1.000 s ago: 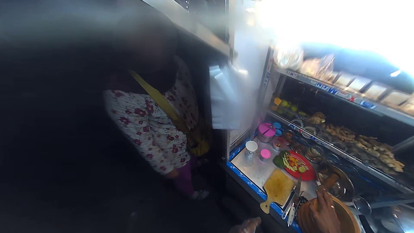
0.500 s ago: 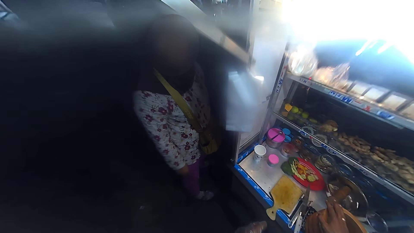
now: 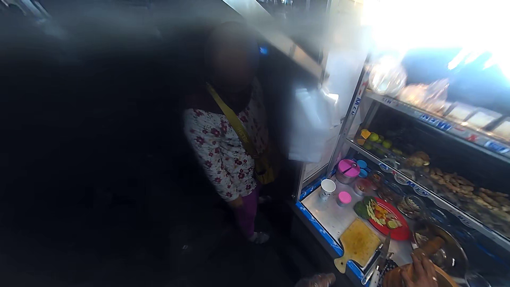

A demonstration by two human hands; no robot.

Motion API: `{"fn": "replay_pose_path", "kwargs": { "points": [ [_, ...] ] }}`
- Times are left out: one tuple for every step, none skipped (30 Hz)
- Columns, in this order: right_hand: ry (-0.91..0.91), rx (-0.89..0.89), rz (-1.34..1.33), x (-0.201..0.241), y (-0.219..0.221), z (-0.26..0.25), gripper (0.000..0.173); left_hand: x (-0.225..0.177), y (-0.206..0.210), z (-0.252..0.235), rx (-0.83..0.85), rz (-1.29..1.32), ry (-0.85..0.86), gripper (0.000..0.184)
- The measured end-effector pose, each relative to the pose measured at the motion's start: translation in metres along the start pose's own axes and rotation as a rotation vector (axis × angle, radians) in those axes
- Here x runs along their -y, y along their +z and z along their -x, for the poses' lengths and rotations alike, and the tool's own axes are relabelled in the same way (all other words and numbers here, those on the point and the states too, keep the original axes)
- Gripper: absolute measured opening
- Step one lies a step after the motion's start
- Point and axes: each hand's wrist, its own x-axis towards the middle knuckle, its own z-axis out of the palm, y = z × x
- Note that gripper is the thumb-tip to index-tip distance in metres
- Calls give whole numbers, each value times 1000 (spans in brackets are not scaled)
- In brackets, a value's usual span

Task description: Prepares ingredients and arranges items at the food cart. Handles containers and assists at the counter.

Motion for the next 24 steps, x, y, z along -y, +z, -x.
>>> {"fn": "replay_pose_path", "kwargs": {
  "points": [
    [3, -14, -5, -5, 5, -1, 65, 1, 1, -1, 3, -2, -2, 54],
    [10, -25, -3, -13, 10, -2, 65, 2, 2, -2, 6, -8, -5, 54],
    [13, -20, -6, -15, 11, -2, 65, 2, 2, -2, 5, -11, -6, 54],
    [9, -45, -10, -20, 16, -4, 66, 2, 2, -2, 7, -13, -8, 54],
    [11, -63, -15, -18, 16, -4, 67, 2, 2, -2, 5, -13, -7, 54],
    [28, -28, -25, -4, 4, -1, 68, 1, 1, -1, 7, -12, -3, 54],
    [51, 10, -27, 9, -7, 2, 67, 0, 0, 0, 12, -12, -4, 54],
    [76, 42, -25, 21, -17, 5, 68, -1, -1, 1, 13, -12, -5, 54],
    [110, 82, -29, 32, -26, 8, 67, -1, -1, 2, 7, -11, -3, 54],
    [117, 115, -13, 33, -29, 8, 67, -1, 0, 2, 5, -10, -2, 54],
    [91, 117, 21, 21, -22, 6, 67, -1, 1, 2, 4, -9, -4, 54],
    [7, 17, 49, -9, 2, 0, 66, 0, 2, 1, 5, -13, -9, 54],
    [-93, -153, 50, -49, 37, -10, 66, 1, 4, 1, 0, -15, -12, 53],
    [-125, -167, 72, -73, 53, -18, 67, 2, 6, 0, -6, -18, -13, 53],
    [-134, -136, 115, -80, 56, -20, 69, 2, 7, 0, -6, -19, -15, 53],
    [-175, -193, 119, -79, 58, -18, 68, 2, 7, 0, -4, -21, -16, 53],
    [-213, -272, 88, -71, 56, -15, 66, 2, 6, 0, -2, -19, -15, 53],
    [-138, -97, 96, -40, 28, -5, 67, 1, 4, 0, -3, -14, -12, 53],
    [-61, -4, 57, -16, 10, -2, 67, 1, 3, 0, -11, -13, -12, 53],
    [-22, 10, 16, -5, 3, -1, 67, 1, 2, -1, -14, -10, -15, 53],
    [-15, -12, -12, -5, 4, 1, 67, -1, 2, 1, -5, -2, -25, 54],
    [-16, -31, -22, -10, 5, 5, 67, -3, 5, 4, 8, 7, -38, 54],
    [-20, -38, -22, -13, 6, 11, 66, -5, 7, 8, 26, 17, -54, 54],
    [-29, -33, -33, -9, 5, 10, 67, -6, 3, 9, 20, 25, -54, 53]
  ]
}}
